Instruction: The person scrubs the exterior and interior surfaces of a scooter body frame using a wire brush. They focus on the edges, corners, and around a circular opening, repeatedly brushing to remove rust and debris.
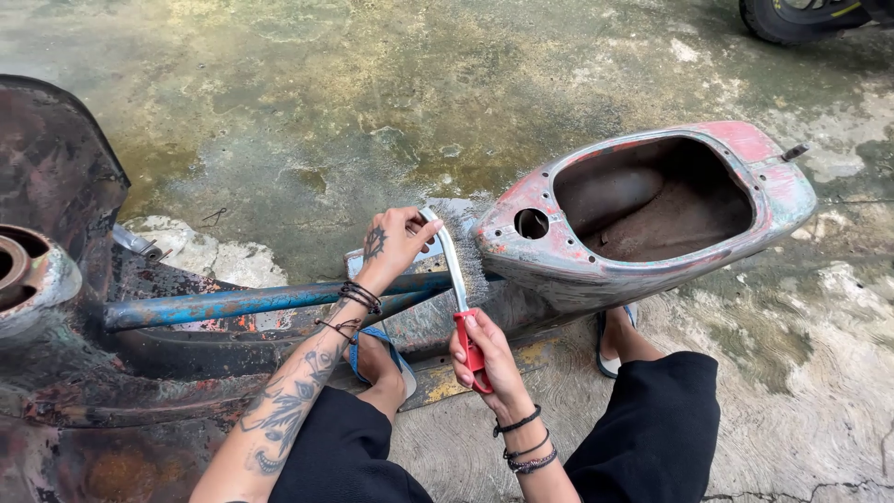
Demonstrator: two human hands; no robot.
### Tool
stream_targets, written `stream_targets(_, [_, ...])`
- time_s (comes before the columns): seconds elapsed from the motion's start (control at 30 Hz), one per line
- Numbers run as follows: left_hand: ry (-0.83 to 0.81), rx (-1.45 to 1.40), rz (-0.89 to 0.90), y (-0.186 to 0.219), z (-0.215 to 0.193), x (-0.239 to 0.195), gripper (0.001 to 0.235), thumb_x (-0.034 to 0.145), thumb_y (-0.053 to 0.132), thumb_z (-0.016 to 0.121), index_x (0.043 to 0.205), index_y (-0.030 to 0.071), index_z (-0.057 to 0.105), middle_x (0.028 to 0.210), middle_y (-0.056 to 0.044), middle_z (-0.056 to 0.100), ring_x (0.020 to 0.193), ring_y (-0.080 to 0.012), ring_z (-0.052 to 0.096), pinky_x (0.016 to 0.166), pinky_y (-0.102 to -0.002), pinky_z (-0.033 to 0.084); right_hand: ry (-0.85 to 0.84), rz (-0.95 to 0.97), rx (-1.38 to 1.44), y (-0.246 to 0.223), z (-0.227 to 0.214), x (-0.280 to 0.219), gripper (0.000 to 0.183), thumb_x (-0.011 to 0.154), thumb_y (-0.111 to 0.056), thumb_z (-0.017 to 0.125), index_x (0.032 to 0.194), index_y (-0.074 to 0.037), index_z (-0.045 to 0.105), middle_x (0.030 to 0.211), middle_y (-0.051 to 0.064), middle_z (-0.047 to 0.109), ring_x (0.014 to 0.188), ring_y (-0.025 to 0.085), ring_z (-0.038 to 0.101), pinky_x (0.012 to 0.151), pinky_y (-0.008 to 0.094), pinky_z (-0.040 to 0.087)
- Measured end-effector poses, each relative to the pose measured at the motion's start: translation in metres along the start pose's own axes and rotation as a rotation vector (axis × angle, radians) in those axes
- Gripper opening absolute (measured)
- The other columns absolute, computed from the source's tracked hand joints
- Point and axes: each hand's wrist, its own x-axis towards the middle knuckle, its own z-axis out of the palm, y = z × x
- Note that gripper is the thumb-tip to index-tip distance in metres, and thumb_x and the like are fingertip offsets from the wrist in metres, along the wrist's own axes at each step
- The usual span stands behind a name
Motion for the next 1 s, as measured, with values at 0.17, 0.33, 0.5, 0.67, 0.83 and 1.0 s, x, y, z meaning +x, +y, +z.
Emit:
stream_targets(0.17, [0.065,0.063,0.001,0.002,-0.002,0.004,0.032,0.099,0.042,0.064,0.095,0.011,0.071,0.072,0.002,0.076,0.067,-0.0111,0.075,0.071,-0.029,0.055,0.007,-0.022,-0.012,-0.002,0.004,0.024,0.024,0.107,-0.024,0.047,0.117,-0.002,0.048,0.061,0.009,0.045,0.031,0.014,0.048,0.027,0.025,0.04])
stream_targets(0.33, [0.087,0.04,0.008,-0.001,0.0,0.004,0.033,0.1,0.041,0.06,0.089,0.012,0.071,0.068,0.001,0.074,0.066,-0.0133,0.075,0.071,-0.03,0.054,0.028,-0.023,-0.022,-0.004,0.011,0.027,0.026,0.108,-0.025,0.046,0.12,-0.003,0.048,0.063,0.008,0.045,0.033,0.013,0.048,0.028,0.024,0.04])
stream_targets(0.5, [0.098,0.064,-0.012,0.0,0.001,0.004,0.041,0.103,0.045,0.054,0.078,0.018,0.07,0.059,0.006,0.07,0.059,-0.0104,0.073,0.067,-0.029,0.054,0.052,-0.001,-0.023,0.006,-0.003,0.01,0.027,0.107,-0.026,0.048,0.121,-0.002,0.049,0.062,0.009,0.045,0.032,0.014,0.048,0.028,0.025,0.04])
stream_targets(0.67, [0.101,0.055,-0.006,0.012,-0.003,-0.003,0.041,0.103,0.043,0.054,0.077,0.015,0.071,0.058,0.004,0.07,0.058,-0.0123,0.072,0.067,-0.03,0.054,0.065,0.0,-0.025,0.01,-0.005,0.003,0.028,0.107,-0.025,0.047,0.122,-0.002,0.049,0.062,0.01,0.045,0.032,0.015,0.048,0.028,0.026,0.041])
stream_targets(0.83, [0.109,0.027,-0.007,0.016,-0.005,-0.006,0.04,0.102,0.041,0.055,0.078,0.013,0.072,0.057,0.002,0.07,0.057,-0.0139,0.072,0.066,-0.03,0.054,0.055,-0.027,-0.023,0.0,0.005,0.027,0.03,0.108,-0.026,0.045,0.125,-0.002,0.049,0.063,0.009,0.047,0.033,0.014,0.049,0.028,0.026,0.041])
stream_targets(1.0, [0.119,-0.01,-0.005,0.011,-0.005,-0.003,0.043,0.103,0.043,0.054,0.079,0.012,0.072,0.059,0.0,0.07,0.056,-0.0139,0.072,0.066,-0.03,0.055,0.069,-0.099,-0.02,0.002,0.019,0.053,0.029,0.108,-0.028,0.046,0.122,-0.002,0.048,0.064,0.008,0.047,0.035,0.013,0.049,0.03,0.024,0.041])
